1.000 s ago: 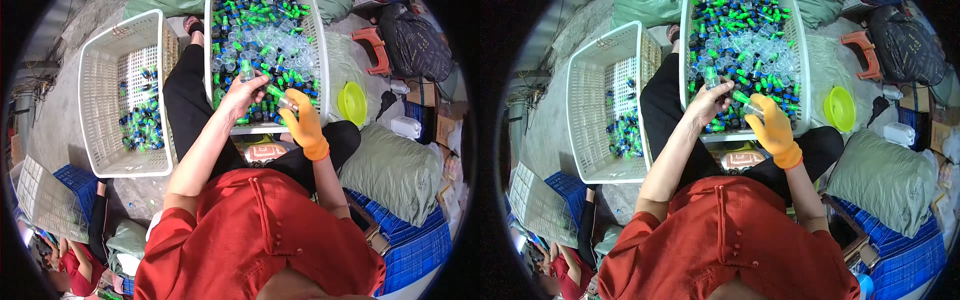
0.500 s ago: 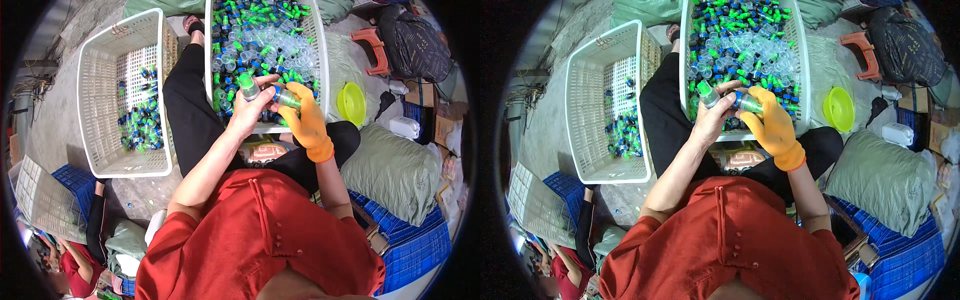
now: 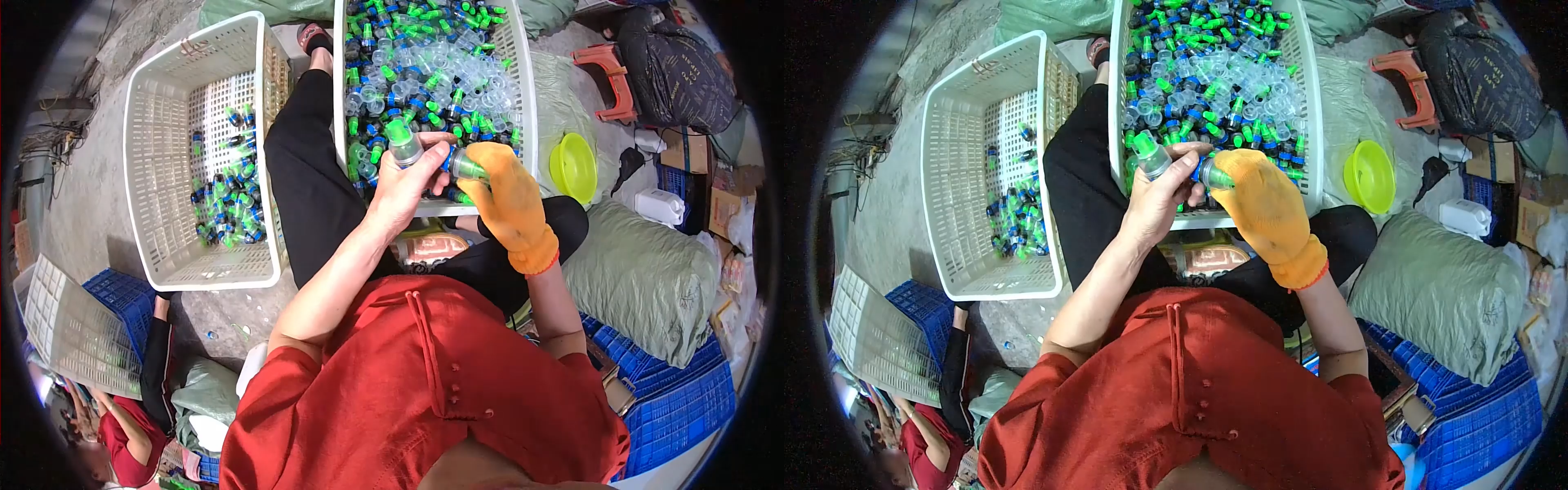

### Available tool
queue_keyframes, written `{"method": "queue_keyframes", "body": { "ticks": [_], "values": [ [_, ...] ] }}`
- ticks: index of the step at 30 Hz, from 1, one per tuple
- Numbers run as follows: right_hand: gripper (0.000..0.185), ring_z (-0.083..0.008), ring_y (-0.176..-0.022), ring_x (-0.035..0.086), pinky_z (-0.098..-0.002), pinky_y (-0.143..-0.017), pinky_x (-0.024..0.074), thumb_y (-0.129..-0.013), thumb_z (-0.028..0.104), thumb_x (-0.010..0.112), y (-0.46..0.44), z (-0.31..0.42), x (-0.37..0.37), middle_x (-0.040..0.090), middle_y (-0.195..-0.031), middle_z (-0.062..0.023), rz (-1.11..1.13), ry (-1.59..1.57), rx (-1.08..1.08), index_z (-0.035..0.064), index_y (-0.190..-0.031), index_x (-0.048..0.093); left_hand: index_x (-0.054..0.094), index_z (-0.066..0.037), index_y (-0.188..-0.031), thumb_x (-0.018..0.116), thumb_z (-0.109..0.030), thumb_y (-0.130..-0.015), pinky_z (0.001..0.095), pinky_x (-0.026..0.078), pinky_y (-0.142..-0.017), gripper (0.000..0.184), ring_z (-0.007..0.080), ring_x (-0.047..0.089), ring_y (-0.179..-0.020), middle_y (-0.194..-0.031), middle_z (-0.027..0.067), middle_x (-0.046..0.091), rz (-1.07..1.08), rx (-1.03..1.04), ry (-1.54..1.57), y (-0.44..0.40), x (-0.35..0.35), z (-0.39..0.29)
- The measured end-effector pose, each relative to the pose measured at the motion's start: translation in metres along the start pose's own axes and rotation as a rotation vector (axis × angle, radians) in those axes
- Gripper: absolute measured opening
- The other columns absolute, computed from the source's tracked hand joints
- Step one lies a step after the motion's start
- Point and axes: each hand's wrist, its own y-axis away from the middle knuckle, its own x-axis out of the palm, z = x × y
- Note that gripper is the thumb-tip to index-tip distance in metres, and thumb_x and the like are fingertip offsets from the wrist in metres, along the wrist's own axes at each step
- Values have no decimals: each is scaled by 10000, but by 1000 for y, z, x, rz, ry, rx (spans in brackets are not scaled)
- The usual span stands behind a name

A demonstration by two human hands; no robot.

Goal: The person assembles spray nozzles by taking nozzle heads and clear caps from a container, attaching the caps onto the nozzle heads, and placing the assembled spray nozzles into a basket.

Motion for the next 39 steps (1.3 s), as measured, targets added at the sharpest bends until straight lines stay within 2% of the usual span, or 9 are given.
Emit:
{"method": "queue_keyframes", "body": {
  "ticks": [6, 10, 12, 16, 26, 30, 33, 36, 39],
  "values": [
    [380, -284, -840, 613, -395, -697, 499, -883, 167, 639, 30, -25, 25, 592, -1024, -84, 70, -66, -28, 97, -1233, 508, 622, -26, -959, 703, -91, -861, 291, 508, -678, 144, 146, 637, -735, -804, 71, 653, -183, 672, -668, 1, 16, 9],
    [508, -138, -682, 522, -298, -607, 471, -911, 190, 640, 43, -34, 31, 535, -929, -17, 288, -1622, 918, 104, -1359, 416, 643, -21, -968, 696, -80, -871, 253, 488, -680, 125, 72, 585, -756, -846, 10, 652, -56, 722, -810, 2, 13, -1],
    [548, -144, -663, 534, -296, -590, 475, -886, 211, 672, 30, -30, 48, 563, -933, -32, -14, -646, 335, 84, -1353, 415, 639, -24, -920, 701, -107, -858, 288, 511, -662, 121, 139, 646, -715, -788, 92, 667, -197, 510, -655, -5, 12, 4],
    [461, -244, -747, 607, -347, -646, 497, -864, 148, 668, 17, -11, 36, 608, -1004, -135, 89, -8, 190, 42, -1266, 468, 652, -34, -919, 698, -110, -873, 276, 506, -655, 100, 91, 616, -699, -763, 17, 661, -208, 139, -477, -6, 3, 3],
    [143, -17, -579, 379, -201, -491, 298, -987, 151, 536, 5, 31, 41, 471, -770, 40, 241, -1453, 895, 103, -1108, 477, 615, -32, -963, 702, -36, -842, 284, 501, -693, 150, 171, 627, -752, -872, 93, 641, -117, 702, -800, 27, -26, -12],
    [469, -66, -683, 495, -220, -590, 419, -946, 134, 605, -18, -5, 71, 542, -857, 12, 302, -1252, 527, 75, -1359, 393, 644, -44, -989, 678, -93, -888, 273, 501, -676, 118, 158, 617, -760, -910, 77, 653, -583, 621, -974, 49, -81, -55],
    [369, -133, -839, 602, -272, -747, 482, -921, 282, 608, -16, -109, 93, 644, -965, -58, 115, -784, 885, 67, -1217, 556, 657, -28, -1021, 746, -213, -873, 260, 494, -670, 253, 97, 593, -760, -897, 40, 679, -903, 462, -858, 71, -234, -75],
    [416, -337, -1045, 623, -424, -922, 470, -894, 398, 562, 8, -217, 129, 662, -1103, -163, 47, -58, 741, 89, -1170, 594, 603, 31, -1240, 695, -499, -854, 429, 479, -918, 662, 297, 644, -1050, -1102, 208, 679, -1057, -80, -1407, 110, -315, -81],
    [405, -351, -1019, 619, -436, -895, 477, -878, 414, 588, 2, -242, 143, 661, -1076, -163, 52, 104, 632, 112, -1146, 607, 550, 62, -1292, 481, -523, -968, 434, 435, -1001, 672, 310, 572, -1188, -1269, 235, 594, -981, 282, -974, 95, -262, -79]
  ]
}}
